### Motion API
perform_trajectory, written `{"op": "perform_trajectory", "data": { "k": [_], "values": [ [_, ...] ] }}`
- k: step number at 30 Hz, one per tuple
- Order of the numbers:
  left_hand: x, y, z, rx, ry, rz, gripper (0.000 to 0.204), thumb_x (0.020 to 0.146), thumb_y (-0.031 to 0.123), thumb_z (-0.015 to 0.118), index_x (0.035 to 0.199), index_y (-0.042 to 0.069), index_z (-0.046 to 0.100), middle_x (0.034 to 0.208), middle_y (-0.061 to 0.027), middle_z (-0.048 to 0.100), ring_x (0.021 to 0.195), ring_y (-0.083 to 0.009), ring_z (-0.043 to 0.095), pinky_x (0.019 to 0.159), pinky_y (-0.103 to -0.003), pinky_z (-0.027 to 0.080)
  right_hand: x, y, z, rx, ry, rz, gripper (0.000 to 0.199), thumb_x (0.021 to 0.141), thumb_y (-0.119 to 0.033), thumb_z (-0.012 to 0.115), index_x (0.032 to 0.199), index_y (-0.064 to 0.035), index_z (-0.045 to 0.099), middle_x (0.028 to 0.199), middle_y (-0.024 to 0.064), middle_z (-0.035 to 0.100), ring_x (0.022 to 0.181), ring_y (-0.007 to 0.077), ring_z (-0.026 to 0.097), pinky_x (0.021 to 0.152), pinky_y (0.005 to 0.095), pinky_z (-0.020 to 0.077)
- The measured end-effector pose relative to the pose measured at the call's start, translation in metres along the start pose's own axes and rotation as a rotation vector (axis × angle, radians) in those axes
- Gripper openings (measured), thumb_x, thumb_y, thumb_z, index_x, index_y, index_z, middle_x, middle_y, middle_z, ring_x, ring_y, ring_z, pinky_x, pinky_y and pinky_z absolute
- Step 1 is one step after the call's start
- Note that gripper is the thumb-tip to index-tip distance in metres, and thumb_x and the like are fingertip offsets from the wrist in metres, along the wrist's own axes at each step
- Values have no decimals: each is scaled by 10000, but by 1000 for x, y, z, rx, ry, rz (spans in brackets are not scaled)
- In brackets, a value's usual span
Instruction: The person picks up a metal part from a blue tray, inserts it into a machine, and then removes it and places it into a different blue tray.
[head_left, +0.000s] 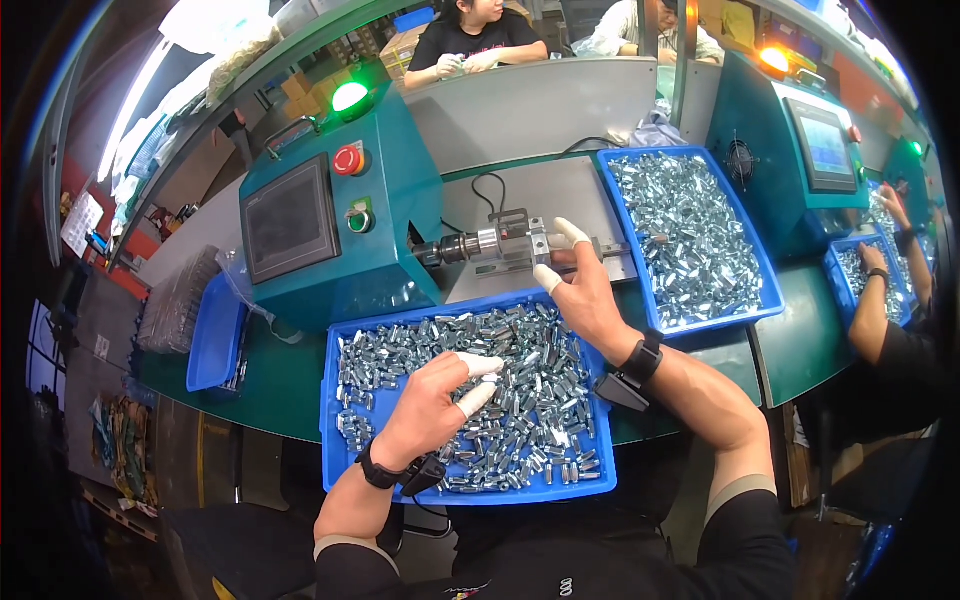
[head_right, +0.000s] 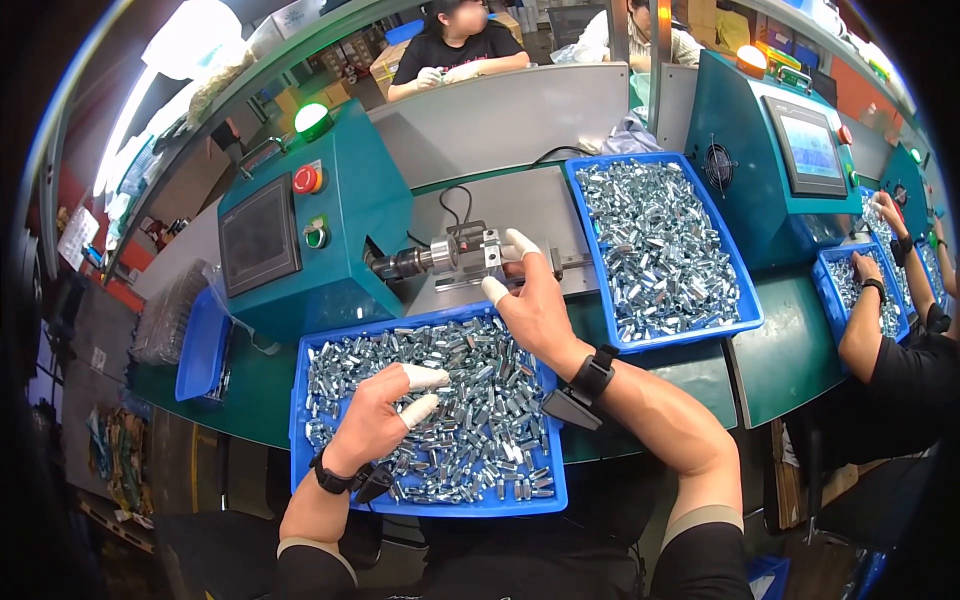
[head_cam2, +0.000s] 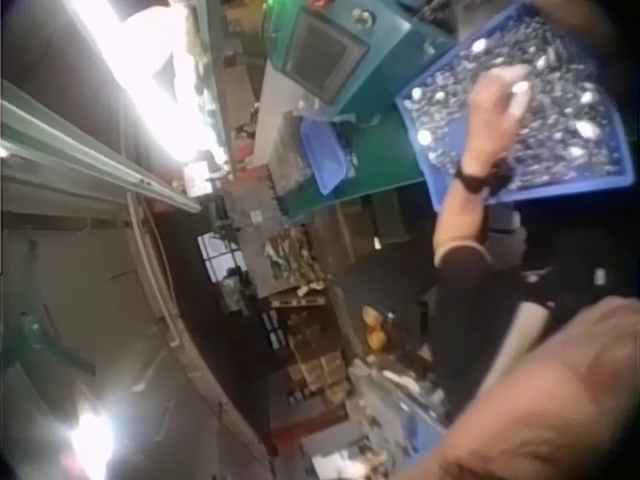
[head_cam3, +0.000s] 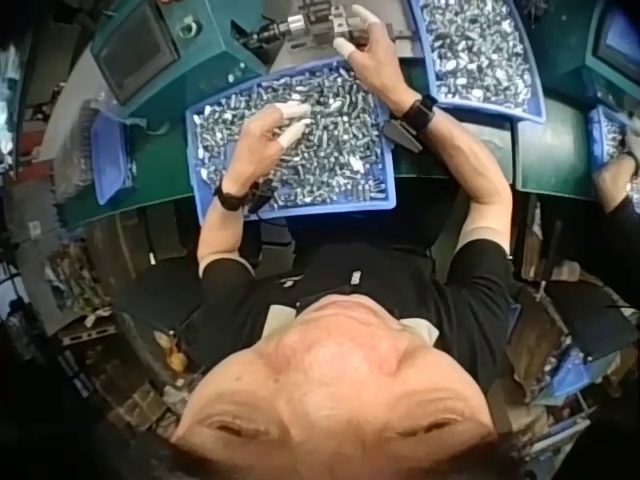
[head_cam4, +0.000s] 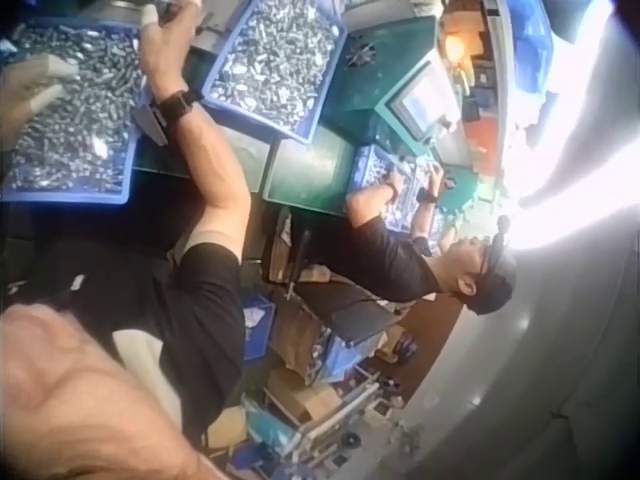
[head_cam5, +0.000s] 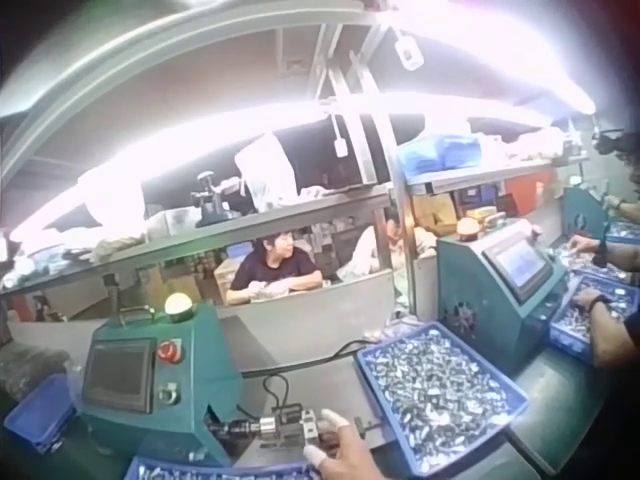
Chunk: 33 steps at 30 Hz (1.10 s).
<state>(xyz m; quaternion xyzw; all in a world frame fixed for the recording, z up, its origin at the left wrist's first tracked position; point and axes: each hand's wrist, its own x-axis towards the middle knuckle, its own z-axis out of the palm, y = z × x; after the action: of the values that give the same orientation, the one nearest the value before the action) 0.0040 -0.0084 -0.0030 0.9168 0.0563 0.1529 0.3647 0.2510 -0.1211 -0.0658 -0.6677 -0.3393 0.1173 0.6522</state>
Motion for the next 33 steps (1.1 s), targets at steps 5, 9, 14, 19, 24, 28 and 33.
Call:
{"op": "perform_trajectory", "data": {
  "k": [5,9,14,19,24,28,33],
  "values": [
    [-4,0,-2,-6,33,59,283,948,51,786,1231,42,786,1169,-153,785,1093,-318,741,968,-395,574,25,-19,0,-176,85,40,775,973,-227,794,1611,18,429,1195,206,751,1082,281,745,934,402,588],
    [-5,2,-2,-12,30,70,286,950,56,789,1236,47,785,1164,-153,783,1084,-323,736,963,-395,573,56,-27,2,-551,85,-8,772,954,-331,808,1548,46,490,1067,246,774,1013,372,769,907,457,599],
    [-8,-1,0,0,57,109,285,949,65,795,1234,50,784,1154,-153,782,1071,-325,733,956,-399,576,73,-29,9,-892,10,-90,722,922,-400,802,1440,54,587,985,287,769,1016,463,748,914,524,590],
    [-9,-1,-2,19,57,125,279,955,87,794,1233,57,784,1155,-152,783,1068,-324,731,954,-405,578,76,-43,17,-1036,-33,-143,437,906,-305,791,1167,14,644,982,227,786,957,410,775,838,503,610],
    [-8,-4,-2,19,48,119,272,966,109,786,1235,64,783,1154,-148,786,1066,-326,730,954,-406,579,81,-49,21,-1156,-69,-161,355,902,-284,783,1081,-5,658,922,219,788,896,410,784,794,505,621],
    [-5,-4,3,26,45,119,269,969,114,783,1233,66,782,1150,-144,788,1062,-324,732,954,-407,579,84,-49,18,-1174,-74,-180,384,918,-315,785,1098,1,662,911,243,782,885,428,780,789,516,625],
    [-8,-6,6,37,47,113,270,964,111,786,1230,68,781,1148,-141,788,1058,-321,734,954,-410,579,80,-57,10,-1171,-58,-206,395,909,-313,778,1121,4,673,921,248,780,901,427,780,808,519,623]
  ]
}}
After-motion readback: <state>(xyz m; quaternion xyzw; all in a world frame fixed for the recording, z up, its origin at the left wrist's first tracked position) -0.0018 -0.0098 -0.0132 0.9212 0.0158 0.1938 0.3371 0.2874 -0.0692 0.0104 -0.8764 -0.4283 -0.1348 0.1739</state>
